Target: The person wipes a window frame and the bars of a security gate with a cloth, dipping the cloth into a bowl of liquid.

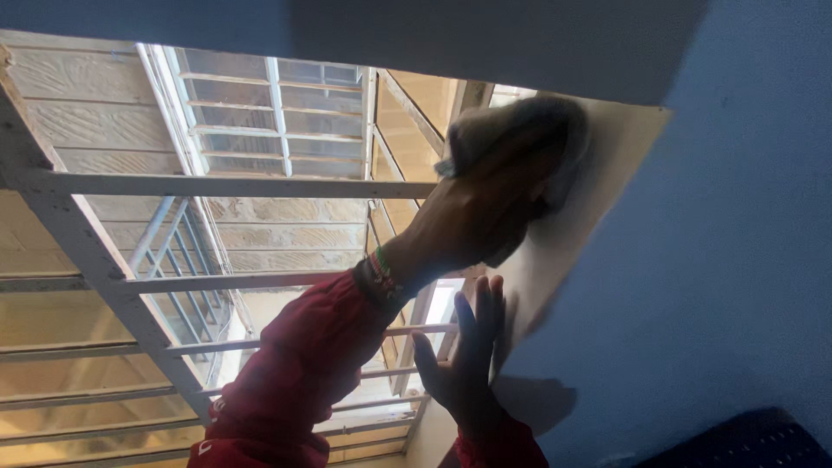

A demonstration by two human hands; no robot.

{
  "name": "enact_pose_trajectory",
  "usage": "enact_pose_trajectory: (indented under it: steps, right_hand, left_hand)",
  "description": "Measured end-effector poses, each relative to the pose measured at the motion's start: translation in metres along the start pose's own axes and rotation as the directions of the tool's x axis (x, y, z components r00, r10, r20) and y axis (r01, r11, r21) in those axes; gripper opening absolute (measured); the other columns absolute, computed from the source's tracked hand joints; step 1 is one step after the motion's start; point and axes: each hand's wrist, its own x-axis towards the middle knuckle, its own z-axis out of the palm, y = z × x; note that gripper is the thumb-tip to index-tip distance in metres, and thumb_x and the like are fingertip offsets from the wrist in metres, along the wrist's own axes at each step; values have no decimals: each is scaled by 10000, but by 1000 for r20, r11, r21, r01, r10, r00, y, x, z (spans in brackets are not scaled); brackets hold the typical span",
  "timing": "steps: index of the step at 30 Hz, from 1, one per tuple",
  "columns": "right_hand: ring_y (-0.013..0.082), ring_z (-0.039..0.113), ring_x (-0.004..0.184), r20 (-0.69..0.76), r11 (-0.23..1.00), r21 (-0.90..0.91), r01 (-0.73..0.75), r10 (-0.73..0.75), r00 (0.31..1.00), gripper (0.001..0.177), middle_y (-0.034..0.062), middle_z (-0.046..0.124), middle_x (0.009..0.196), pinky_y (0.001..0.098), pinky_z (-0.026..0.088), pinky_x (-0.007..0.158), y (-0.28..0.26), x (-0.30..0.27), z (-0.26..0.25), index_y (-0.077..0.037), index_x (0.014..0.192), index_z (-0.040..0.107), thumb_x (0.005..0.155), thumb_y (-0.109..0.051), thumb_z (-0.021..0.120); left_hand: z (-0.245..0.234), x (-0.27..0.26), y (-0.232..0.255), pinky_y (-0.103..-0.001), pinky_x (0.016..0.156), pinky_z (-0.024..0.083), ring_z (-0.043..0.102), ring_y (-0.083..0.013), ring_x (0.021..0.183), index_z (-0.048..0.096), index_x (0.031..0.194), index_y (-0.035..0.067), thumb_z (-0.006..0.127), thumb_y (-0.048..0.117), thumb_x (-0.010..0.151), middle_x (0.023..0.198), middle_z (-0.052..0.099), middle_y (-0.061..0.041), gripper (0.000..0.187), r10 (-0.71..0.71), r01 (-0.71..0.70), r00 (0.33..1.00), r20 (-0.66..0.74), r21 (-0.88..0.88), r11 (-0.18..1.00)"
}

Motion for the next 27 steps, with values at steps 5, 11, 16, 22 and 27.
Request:
enact_pose_trajectory:
  steps: [5, 11, 16, 22, 27]
  right_hand:
    - [396, 183, 1621, -17, 996, 90, -21, 22, 1000, 803, 149, 238, 1710, 622, 192, 1324, -5, 5, -1, -169, 1605, 292, 956, -403, 702]
    - [392, 292, 1588, -86, 991, 137, -13, 25, 996, 727, 148, 299, 1677, 585, 287, 1305, -9, 7, -3, -161, 1546, 340, 956, -321, 732]
    - [358, 370, 1562, -185, 959, 282, -5, 60, 981, 644, 153, 339, 1642, 556, 370, 1300, -10, -4, -2, -166, 1533, 374, 981, -253, 694]
    - [330, 413, 1523, -225, 938, 346, 8, 75, 971, 601, 149, 376, 1602, 535, 408, 1264, -16, -9, 5, -149, 1513, 386, 984, -191, 668]
    - [286, 527, 1440, -259, 935, 347, -67, 164, 952, 499, 129, 469, 1549, 474, 476, 1210, -26, -15, 4, -140, 1506, 415, 1031, -128, 570]
  left_hand:
    - [13, 35, -13, -427, 1083, 571, 600, -277, 1354, 452, 1573, 77, 639, 25, 1056, 1667, 364, -143, 552, -83, 79, 996, 12, 193, 978]
    - [13, 36, -4, -503, 1241, 326, 380, -251, 1528, 499, 1559, 136, 691, 142, 1048, 1629, 430, -82, 545, -88, 115, 993, -76, 566, 816]
    - [26, 25, -6, -539, 1196, 350, 386, -292, 1467, 551, 1475, 112, 740, 180, 956, 1556, 454, -134, 556, -28, 83, 994, -103, 588, 805]
    - [10, -14, 9, -448, 1219, 458, 473, -262, 1435, 585, 1432, 83, 803, 170, 924, 1487, 503, -90, 560, -8, 2, 1000, 8, 591, 807]
    - [-30, -38, 21, -454, 1117, 467, 536, -253, 1336, 631, 1324, 114, 833, 212, 906, 1377, 590, -68, 474, -81, 71, 996, 29, 255, 964]
